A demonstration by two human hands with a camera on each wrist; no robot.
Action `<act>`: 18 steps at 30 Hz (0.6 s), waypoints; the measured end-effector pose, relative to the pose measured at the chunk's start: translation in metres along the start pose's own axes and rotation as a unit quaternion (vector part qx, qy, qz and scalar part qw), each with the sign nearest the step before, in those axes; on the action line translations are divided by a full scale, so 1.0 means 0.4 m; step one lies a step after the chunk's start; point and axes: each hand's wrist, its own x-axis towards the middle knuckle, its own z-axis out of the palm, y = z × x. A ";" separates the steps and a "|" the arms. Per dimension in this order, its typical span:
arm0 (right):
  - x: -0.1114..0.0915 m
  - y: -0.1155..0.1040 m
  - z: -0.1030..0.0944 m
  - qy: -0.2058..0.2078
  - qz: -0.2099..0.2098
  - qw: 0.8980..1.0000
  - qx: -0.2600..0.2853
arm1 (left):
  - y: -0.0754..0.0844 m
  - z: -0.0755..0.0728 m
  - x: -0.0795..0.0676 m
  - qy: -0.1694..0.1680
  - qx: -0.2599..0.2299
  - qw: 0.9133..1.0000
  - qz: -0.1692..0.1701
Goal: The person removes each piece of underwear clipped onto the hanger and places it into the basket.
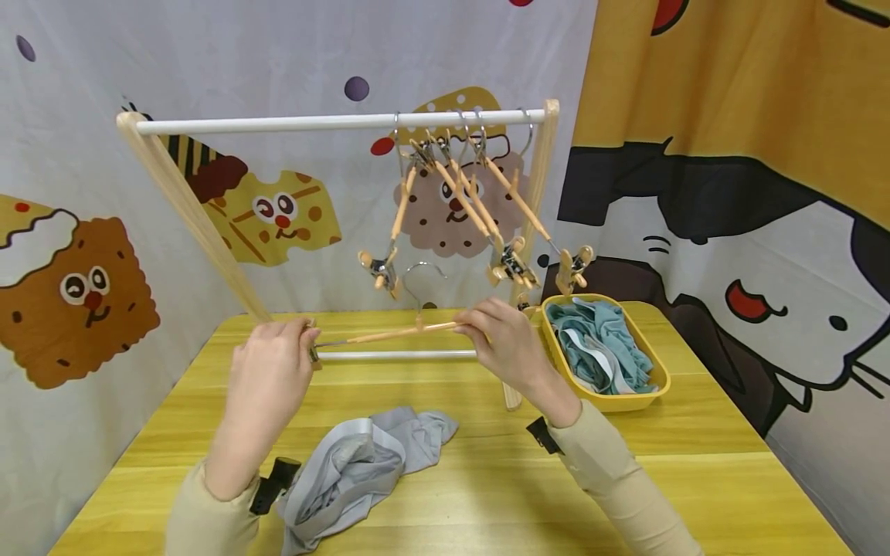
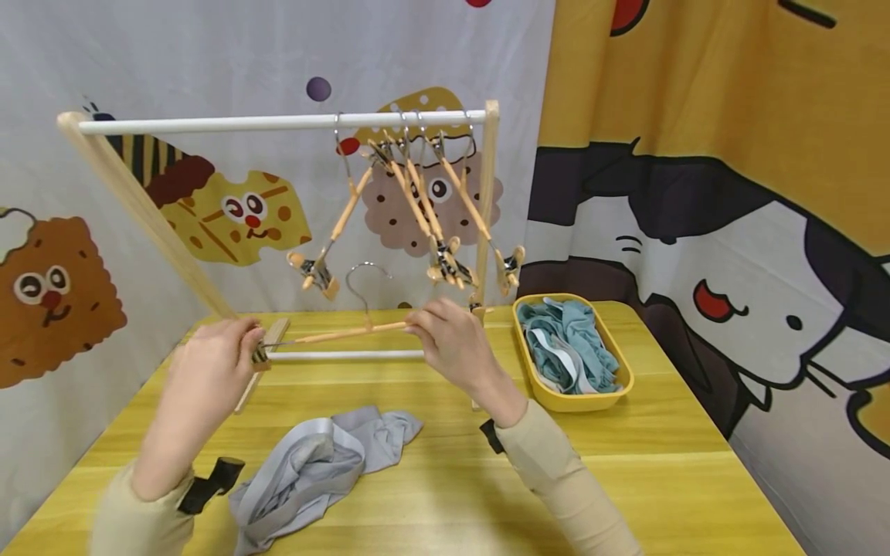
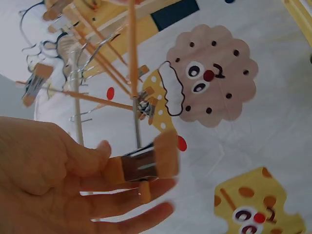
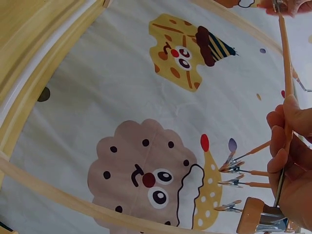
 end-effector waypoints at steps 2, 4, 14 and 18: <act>0.000 -0.001 0.002 0.000 0.004 1.000 -0.002 | 0.002 0.014 0.001 0.037 0.007 0.999 0.034; 0.000 -0.003 0.004 -0.003 0.009 1.000 -0.005 | 0.004 0.030 0.005 0.067 0.009 0.994 0.090; 0.001 -0.018 0.019 -0.034 0.020 0.999 0.015 | 0.031 0.101 0.018 0.097 0.015 0.959 0.266; 0.000 -0.024 0.026 -0.036 0.018 0.999 0.025 | 0.036 0.113 0.021 0.102 -0.040 0.959 0.260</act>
